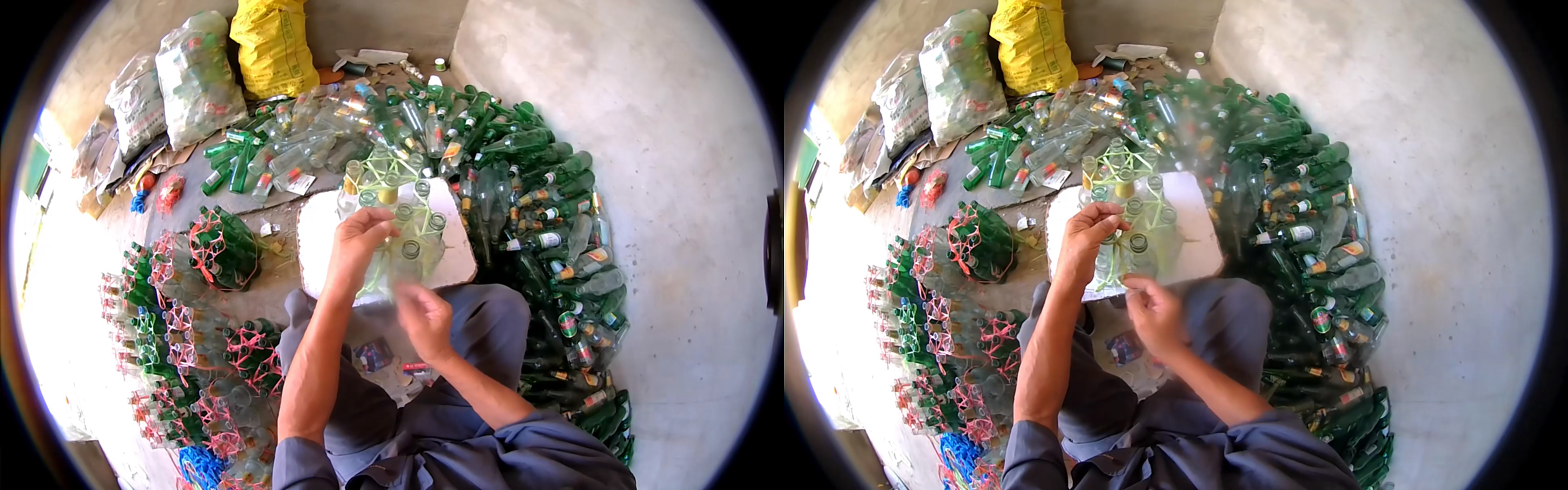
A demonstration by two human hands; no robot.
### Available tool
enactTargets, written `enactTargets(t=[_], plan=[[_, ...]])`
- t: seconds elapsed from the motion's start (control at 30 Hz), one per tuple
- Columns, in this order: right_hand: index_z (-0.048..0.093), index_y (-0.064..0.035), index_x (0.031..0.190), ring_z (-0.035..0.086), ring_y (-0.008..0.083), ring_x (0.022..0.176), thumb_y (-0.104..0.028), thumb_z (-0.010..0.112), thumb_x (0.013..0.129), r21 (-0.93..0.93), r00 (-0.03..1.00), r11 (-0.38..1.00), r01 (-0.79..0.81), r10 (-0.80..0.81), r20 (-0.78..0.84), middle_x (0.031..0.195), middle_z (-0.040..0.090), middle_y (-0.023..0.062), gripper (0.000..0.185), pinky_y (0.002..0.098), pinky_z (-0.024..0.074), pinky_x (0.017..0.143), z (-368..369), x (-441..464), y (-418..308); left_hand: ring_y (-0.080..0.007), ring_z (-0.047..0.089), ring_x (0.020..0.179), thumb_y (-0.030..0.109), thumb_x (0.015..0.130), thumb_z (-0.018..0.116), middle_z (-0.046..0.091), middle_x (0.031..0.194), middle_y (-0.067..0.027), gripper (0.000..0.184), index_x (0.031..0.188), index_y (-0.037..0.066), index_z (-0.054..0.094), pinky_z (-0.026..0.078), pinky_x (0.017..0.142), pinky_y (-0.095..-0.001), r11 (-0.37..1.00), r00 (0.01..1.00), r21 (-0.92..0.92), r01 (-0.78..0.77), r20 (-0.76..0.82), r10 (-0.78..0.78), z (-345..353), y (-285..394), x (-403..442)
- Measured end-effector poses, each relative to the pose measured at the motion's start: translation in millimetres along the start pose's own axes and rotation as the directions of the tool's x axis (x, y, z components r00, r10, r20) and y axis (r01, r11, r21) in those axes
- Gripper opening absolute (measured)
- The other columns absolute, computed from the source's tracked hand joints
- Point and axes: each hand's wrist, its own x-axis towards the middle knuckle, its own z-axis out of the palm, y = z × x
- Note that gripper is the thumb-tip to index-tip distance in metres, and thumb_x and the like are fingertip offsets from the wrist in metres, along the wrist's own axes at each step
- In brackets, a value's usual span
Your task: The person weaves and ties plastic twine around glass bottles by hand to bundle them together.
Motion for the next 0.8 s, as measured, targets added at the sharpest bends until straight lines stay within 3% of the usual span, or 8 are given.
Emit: enactTargets(t=[0.07, 0.2, 0.3, 0.4, 0.57, 0.63, 0.7, 0.8], plan=[[0.068, -0.0005, 0.101, 0.047, 0.0033, 0.055, -0.005, 0.062, 0.093, 0.061, 0.997, 0.997, 0.044, -0.04, -0.06, 0.07, 0.057, -0.0036, 0.011, 0.0198, 0.0352, 0.049, -14, 3, 18, -0.0155, 0.062, 0.089, 0.009, 0.09, 0.062, 0.07, 0.089, -0.0087, 0.019, 0.106, -0.001, 0.065, 0.044, 0.087, -0.0288, 1.0, 1.0, -0.008, -0.008, 0.004, 0.008, -1, 0, 0], [0.067, 0.0012, 0.106, 0.046, 0.0032, 0.054, -0.002, 0.061, 0.093, 0.119, 0.975, 0.99, -0.072, 0.095, -0.203, 0.07, 0.056, -0.002, 0.014, 0.0203, 0.0343, 0.046, -41, 20, 39, -0.0156, 0.062, 0.089, 0.009, 0.09, 0.063, 0.069, 0.089, -0.0084, 0.019, 0.106, -0.001, 0.065, 0.043, 0.087, -0.0292, 1.0, 1.0, -0.023, -0.01, 0.002, 0.01, 0, -1, -1], [0.065, 0.0025, 0.109, 0.048, 0.0034, 0.055, -0.002, 0.063, 0.092, -0.189, 0.962, 0.977, 0.098, -0.141, -0.232, 0.072, 0.058, -0.0014, 0.018, 0.0205, 0.0342, 0.046, -56, 43, 73, -0.0157, 0.063, 0.089, 0.009, 0.09, 0.063, 0.069, 0.088, -0.0084, 0.019, 0.106, -0.001, 0.065, 0.043, 0.088, -0.0293, 1.0, 1.0, -0.017, -0.018, -0.005, 0.018, 0, -2, 0], [0.067, 0.0035, 0.111, 0.067, 0.0191, 0.079, -0.013, 0.066, 0.089, -0.414, 0.971, 0.91, 0.025, -0.12, -0.206, 0.088, 0.072, 0.0148, 0.027, 0.0325, 0.052, 0.074, -60, 49, 72, -0.0157, 0.063, 0.088, 0.009, 0.091, 0.063, 0.07, 0.088, -0.0084, 0.019, 0.106, -0.001, 0.065, 0.044, 0.088, -0.0292, 1.0, 1.0, 0.007, -0.018, -0.014, 0.018, 1, 0, -1], [0.068, 0.0041, 0.109, 0.069, 0.0199, 0.079, -0.013, 0.067, 0.087, -0.41, 0.972, 0.91, 0.055, -0.143, -0.187, 0.093, 0.072, 0.0209, 0.028, 0.0323, 0.0518, 0.074, -60, 59, 83, -0.0158, 0.063, 0.088, 0.01, 0.091, 0.063, 0.07, 0.088, -0.0084, 0.019, 0.106, -0.001, 0.065, 0.044, 0.088, -0.0293, 0.999, 1.0, -0.027, -0.021, -0.011, 0.021, 0, -2, -2], [0.07, 0.0039, 0.105, 0.061, 0.0135, 0.07, -0.011, 0.067, 0.088, -0.384, 0.967, 0.918, 0.097, -0.178, -0.183, 0.083, 0.066, 0.0124, 0.023, 0.0286, 0.0455, 0.064, -62, 62, 85, -0.0157, 0.063, 0.089, 0.009, 0.091, 0.063, 0.069, 0.088, -0.0083, 0.019, 0.106, -0.001, 0.065, 0.043, 0.088, -0.0292, 0.999, 1.0, -0.03, -0.017, -0.011, 0.017, 0, -3, -1], [0.072, 0.0035, 0.1, 0.046, 0.0017, 0.053, -0.006, 0.067, 0.09, -0.393, 0.948, 0.9, 0.186, -0.27, -0.17, 0.063, 0.055, -0.0059, 0.015, 0.0213, 0.0328, 0.046, -63, 65, 83, -0.0157, 0.062, 0.089, 0.009, 0.091, 0.063, 0.069, 0.088, -0.0083, 0.019, 0.106, -0.001, 0.065, 0.043, 0.088, -0.0291, 0.999, 1.0, -0.033, -0.014, -0.009, 0.014, 0, -3, -1], [0.071, 0.0039, 0.1, 0.046, 0.0025, 0.053, -0.007, 0.069, 0.09, -0.161, 0.98, 0.986, -0.054, 0.021, -0.2, 0.067, 0.058, -0.0028, 0.015, 0.0205, 0.0332, 0.046, -71, 58, 61, -0.0157, 0.062, 0.088, 0.009, 0.09, 0.063, 0.069, 0.088, -0.0081, 0.019, 0.106, -0.001, 0.065, 0.043, 0.087, -0.029, 1.0, 1.0, -0.024, -0.017, -0.01, 0.016, -1, -3, -1]])
